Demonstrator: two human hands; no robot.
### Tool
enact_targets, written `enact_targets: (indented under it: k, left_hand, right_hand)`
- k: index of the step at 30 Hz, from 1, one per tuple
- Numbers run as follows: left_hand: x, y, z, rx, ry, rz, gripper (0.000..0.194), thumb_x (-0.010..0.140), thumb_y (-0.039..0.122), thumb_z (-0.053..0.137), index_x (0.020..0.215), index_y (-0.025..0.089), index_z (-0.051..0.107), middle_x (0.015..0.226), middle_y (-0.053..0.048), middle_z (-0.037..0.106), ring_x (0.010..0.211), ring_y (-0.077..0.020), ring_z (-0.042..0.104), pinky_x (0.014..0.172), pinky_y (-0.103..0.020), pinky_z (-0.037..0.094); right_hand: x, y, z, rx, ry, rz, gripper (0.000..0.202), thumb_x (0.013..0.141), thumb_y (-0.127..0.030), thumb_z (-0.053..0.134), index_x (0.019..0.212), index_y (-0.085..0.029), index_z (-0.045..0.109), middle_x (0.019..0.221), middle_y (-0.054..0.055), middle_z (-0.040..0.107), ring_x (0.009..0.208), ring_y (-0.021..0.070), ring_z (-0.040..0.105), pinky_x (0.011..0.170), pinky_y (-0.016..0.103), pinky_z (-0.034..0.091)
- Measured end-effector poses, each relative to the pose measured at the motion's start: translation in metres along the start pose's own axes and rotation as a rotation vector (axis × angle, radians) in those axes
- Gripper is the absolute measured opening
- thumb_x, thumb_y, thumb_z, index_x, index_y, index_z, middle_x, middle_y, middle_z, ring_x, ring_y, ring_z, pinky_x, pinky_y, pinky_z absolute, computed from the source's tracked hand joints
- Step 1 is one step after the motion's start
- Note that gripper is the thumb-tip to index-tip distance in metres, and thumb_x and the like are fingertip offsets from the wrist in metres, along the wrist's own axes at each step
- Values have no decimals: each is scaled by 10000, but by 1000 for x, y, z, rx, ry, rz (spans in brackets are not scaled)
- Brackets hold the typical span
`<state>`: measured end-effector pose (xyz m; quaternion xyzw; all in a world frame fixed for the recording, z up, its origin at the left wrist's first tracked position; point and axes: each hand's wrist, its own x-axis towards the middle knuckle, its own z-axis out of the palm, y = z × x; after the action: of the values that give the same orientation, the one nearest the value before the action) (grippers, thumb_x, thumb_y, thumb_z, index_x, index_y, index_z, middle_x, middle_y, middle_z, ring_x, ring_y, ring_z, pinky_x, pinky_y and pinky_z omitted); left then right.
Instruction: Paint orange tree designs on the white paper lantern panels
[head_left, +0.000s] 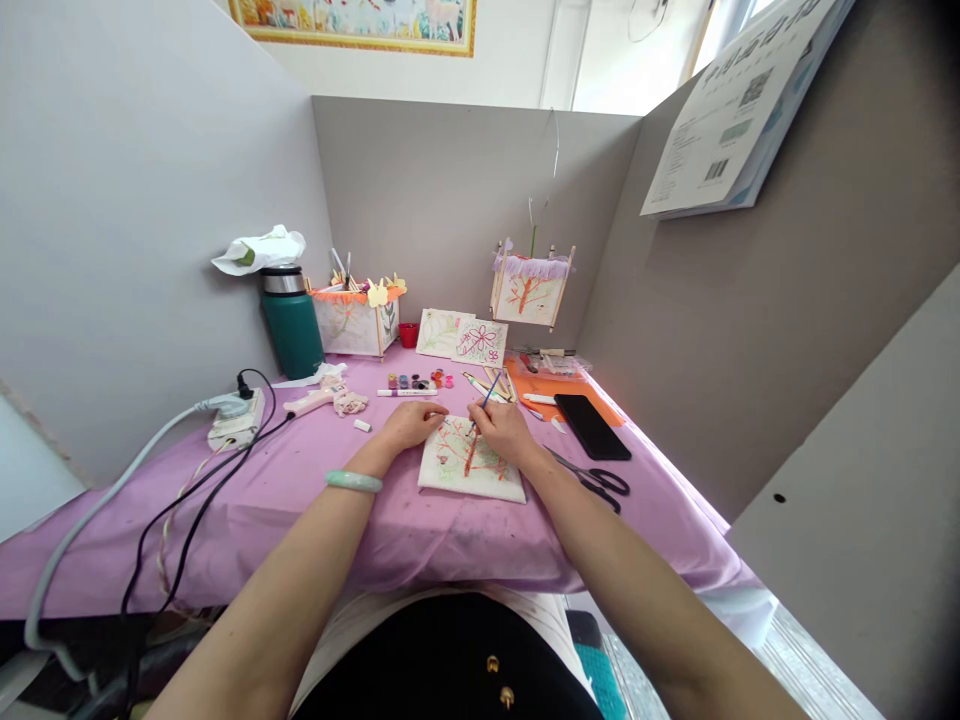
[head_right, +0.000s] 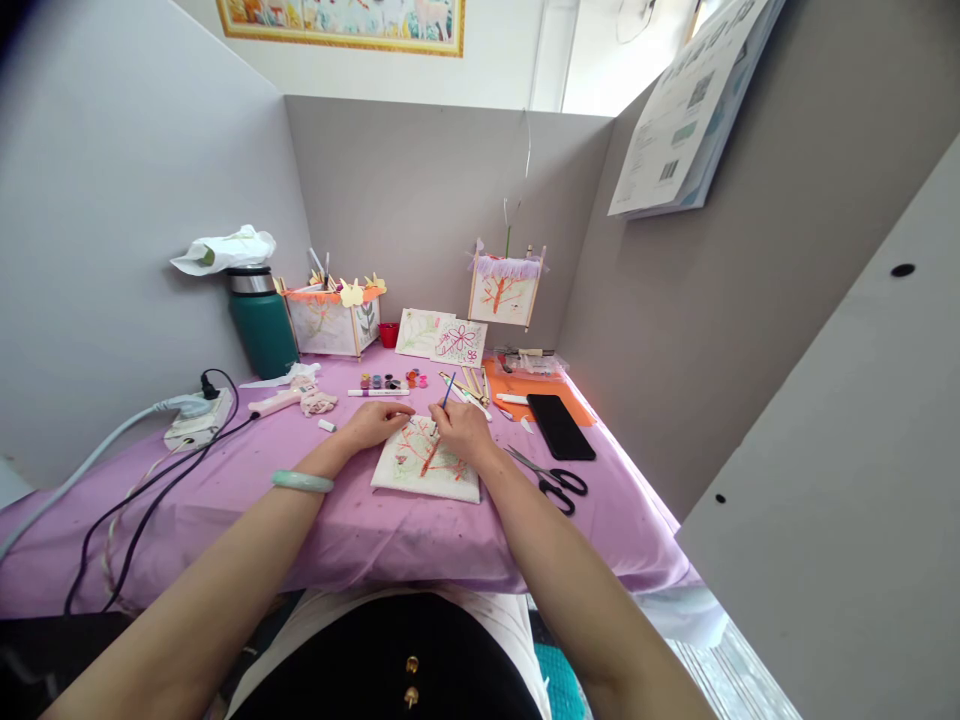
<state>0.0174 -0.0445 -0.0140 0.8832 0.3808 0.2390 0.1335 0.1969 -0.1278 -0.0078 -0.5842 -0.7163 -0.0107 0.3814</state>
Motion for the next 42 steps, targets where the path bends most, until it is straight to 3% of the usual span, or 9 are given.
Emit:
enact_targets:
  k: [8, 42]
  left_hand:
    - [0, -1, 0, 3, 2, 7, 352, 791, 327, 421, 1021, 209, 661, 1018, -33, 671, 879, -176, 600, 823, -268, 430]
    - [1, -2, 1, 2, 15, -5, 359, 787, 312, 419, 1022, 196, 664, 983, -49, 681, 863, -179, 607, 842, -274, 430]
  right_hand:
    - [2, 3, 2, -26, 51, 10, 305, 887, -336, 362, 742, -197, 591, 658, 6, 627, 664, 117, 580, 627, 204, 343]
    - [-2, -4, -3, 74, -136, -79, 273, 871, -331, 404, 754, -182, 599, 645, -13, 615, 618, 96, 540, 605, 193, 336]
